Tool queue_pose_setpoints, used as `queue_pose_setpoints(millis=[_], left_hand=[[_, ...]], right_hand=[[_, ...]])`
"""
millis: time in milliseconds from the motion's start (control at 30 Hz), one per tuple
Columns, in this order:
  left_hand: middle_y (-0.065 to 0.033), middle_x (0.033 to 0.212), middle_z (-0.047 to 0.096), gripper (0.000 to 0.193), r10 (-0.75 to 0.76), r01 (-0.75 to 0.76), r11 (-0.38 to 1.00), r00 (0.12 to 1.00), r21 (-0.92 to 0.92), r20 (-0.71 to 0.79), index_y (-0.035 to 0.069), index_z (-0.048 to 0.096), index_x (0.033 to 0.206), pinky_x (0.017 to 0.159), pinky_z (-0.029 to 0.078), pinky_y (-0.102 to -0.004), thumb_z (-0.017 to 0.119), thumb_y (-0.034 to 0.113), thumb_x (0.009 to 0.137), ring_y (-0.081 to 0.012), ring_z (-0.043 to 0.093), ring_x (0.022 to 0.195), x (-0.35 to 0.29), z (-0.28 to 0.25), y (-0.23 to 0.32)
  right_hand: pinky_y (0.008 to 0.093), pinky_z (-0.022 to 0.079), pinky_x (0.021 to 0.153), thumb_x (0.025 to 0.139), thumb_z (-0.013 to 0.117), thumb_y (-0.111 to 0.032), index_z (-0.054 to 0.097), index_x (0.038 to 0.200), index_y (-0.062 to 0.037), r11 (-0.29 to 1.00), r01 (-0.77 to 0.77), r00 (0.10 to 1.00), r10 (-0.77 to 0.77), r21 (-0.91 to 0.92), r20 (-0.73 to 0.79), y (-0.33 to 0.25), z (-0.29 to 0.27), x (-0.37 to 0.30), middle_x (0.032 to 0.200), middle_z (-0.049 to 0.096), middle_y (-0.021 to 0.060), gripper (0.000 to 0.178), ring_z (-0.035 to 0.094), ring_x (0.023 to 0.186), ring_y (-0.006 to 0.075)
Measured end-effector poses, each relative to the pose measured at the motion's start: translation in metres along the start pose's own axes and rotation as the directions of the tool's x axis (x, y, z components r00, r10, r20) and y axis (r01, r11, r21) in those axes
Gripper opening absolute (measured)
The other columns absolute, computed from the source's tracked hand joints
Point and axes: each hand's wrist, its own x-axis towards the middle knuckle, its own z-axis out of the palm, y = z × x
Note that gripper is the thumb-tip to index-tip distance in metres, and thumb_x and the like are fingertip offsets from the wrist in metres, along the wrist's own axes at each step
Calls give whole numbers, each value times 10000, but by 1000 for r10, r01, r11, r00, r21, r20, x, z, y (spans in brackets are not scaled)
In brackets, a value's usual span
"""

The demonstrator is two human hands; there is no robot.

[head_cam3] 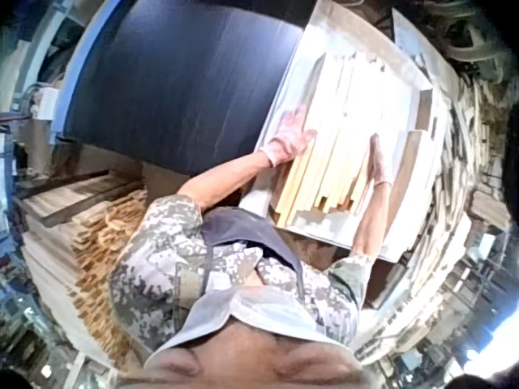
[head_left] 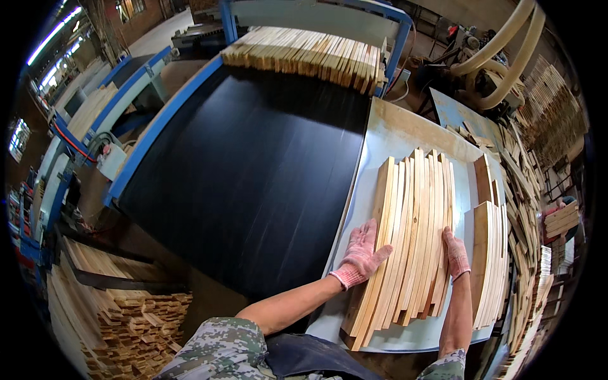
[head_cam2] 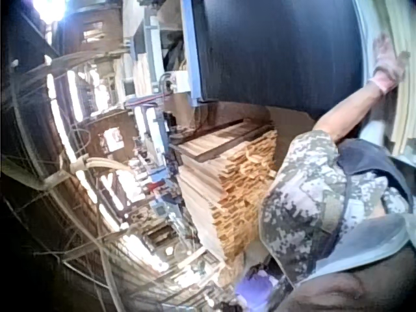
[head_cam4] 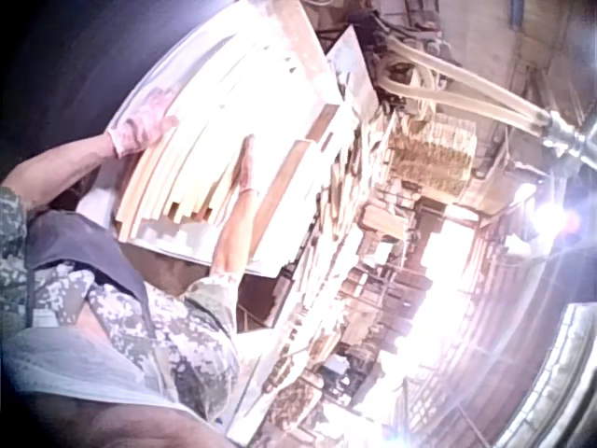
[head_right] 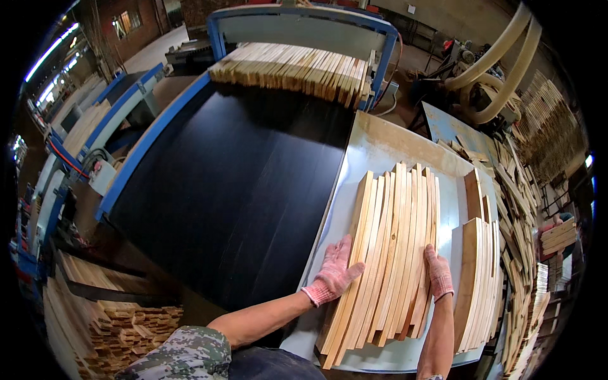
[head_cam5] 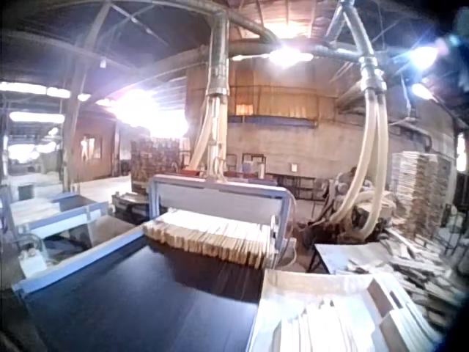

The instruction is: The person picks up stacks of light-colored wooden planks from a metal table and places them onto a conveyor belt. They repeatedly lift, turn, and align the wood pieces by hand, working alongside another person in a busy workshop environment.

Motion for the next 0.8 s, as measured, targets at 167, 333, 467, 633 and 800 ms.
queue_pose_setpoints(millis=[167, 333, 467, 633, 800], left_hand=[[-311, 1758, 191, 1213, -31, 32, 997, 999, -69, 8, -105, 110, 1689, 1356, 26, -501, 536, 781, 979, -402, 123, 1670, -8, -2, 7], [-333, 1752, 186, 1161, -5, -4, 975, 999, -221, -39, -54, 152, 1708, 1346, 84, -498, 676, 662, 958, -448, 133, 1656, -13, -41, 7], [-305, 1723, 282, 1163, 32, -45, 991, 994, -129, -104, -33, 138, 1719, 1308, 253, -474, 748, 574, 937, -426, 309, 1581, -32, -104, -25], [-237, 1668, 384, 1154, -98, 64, 802, 995, -593, -26, 31, 35, 1744, 1186, 458, -449, 774, 383, 930, -328, 514, 1448, -62, -205, -43], [-191, 1632, 429, 1061, -75, 110, 610, 994, -784, 82, 105, 33, 1756, 1190, 473, -461, 739, 351, 1003, -292, 515, 1430, -55, -306, -69]], right_hand=[[358, 580, 796, 990, 758, -553, 746, 1177, 65, 998, -47, 999, 48, 39, -16, -13, 20, -22, 1015, 773, 115, 646, 732, 876, 192], [341, 593, 778, 990, 783, -456, 751, 1164, 51, 990, -33, 998, 26, 138, 52, -29, 46, -44, 999, 781, 95, 537, 738, 847, 174], [332, 590, 797, 967, 801, -384, 757, 1169, 80, 986, 31, 996, -44, 165, 76, -65, 113, -78, 1034, 791, 112, 508, 742, 871, 175], [363, 584, 831, 884, 796, -545, 772, 1139, 73, 999, 8, 992, -4, -31, 129, -110, 196, -114, 996, 803, 128, 668, 755, 883, 205], [391, 583, 884, 850, 784, -669, 783, 1176, 23, 975, 77, 984, -41, -209, 173, -155, 278, -135, 987, 811, 167, 765, 780, 920, 282]])
